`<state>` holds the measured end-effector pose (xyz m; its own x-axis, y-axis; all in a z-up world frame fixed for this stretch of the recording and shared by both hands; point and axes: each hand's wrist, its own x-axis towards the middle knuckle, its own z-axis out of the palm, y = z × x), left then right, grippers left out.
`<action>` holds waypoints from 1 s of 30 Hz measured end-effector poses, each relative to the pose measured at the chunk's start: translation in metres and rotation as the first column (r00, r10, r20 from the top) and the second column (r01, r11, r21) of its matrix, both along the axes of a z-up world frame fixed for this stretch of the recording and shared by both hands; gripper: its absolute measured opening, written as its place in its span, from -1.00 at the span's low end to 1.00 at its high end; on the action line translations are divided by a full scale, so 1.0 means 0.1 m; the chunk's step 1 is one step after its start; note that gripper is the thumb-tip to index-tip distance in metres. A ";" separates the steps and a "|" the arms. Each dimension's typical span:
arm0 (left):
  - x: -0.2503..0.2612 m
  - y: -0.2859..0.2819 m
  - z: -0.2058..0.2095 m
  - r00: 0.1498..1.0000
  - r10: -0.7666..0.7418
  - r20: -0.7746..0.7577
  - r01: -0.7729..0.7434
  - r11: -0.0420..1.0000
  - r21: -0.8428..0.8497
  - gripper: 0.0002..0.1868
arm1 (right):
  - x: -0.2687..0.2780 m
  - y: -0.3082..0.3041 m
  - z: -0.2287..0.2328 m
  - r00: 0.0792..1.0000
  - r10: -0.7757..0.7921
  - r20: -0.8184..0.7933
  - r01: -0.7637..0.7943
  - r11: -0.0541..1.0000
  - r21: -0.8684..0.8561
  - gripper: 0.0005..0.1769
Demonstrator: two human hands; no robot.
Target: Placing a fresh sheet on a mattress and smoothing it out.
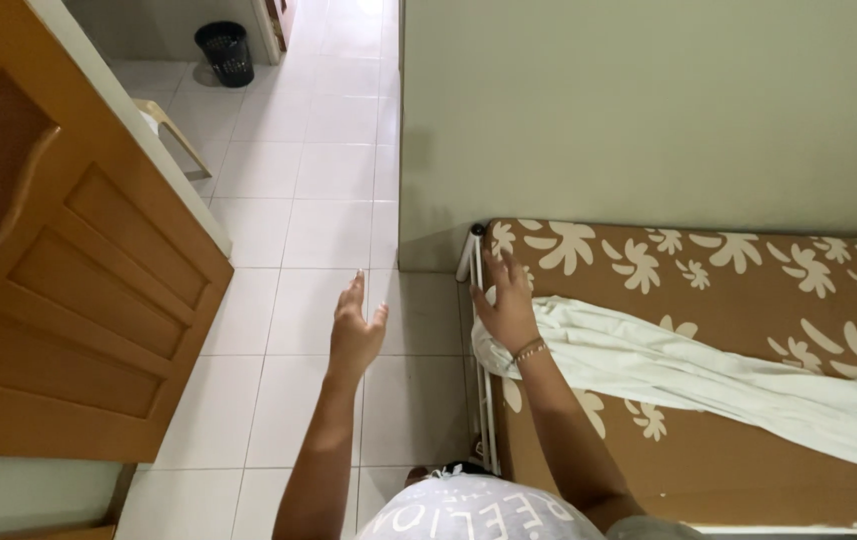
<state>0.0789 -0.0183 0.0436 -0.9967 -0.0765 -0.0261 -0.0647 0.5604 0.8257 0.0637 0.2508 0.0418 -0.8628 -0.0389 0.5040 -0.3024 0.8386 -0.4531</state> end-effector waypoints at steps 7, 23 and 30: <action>0.17 0.04 0.17 0.972 -0.120 0.202 0.131 0.990 -0.043 -0.12 | 0.28 -0.05 -0.31 0.974 0.054 0.218 -0.051 0.998 -0.020 -0.23; -0.21 0.26 -0.08 0.923 -0.247 0.294 0.248 0.968 0.035 -0.27 | 0.09 0.06 -0.44 0.925 0.070 0.374 -0.034 0.994 -0.102 -0.28; -0.57 0.16 -0.61 0.937 -0.255 0.238 0.236 0.966 0.105 -0.30 | -0.27 -0.10 -0.54 0.945 0.094 0.312 -0.067 0.993 -0.095 -0.32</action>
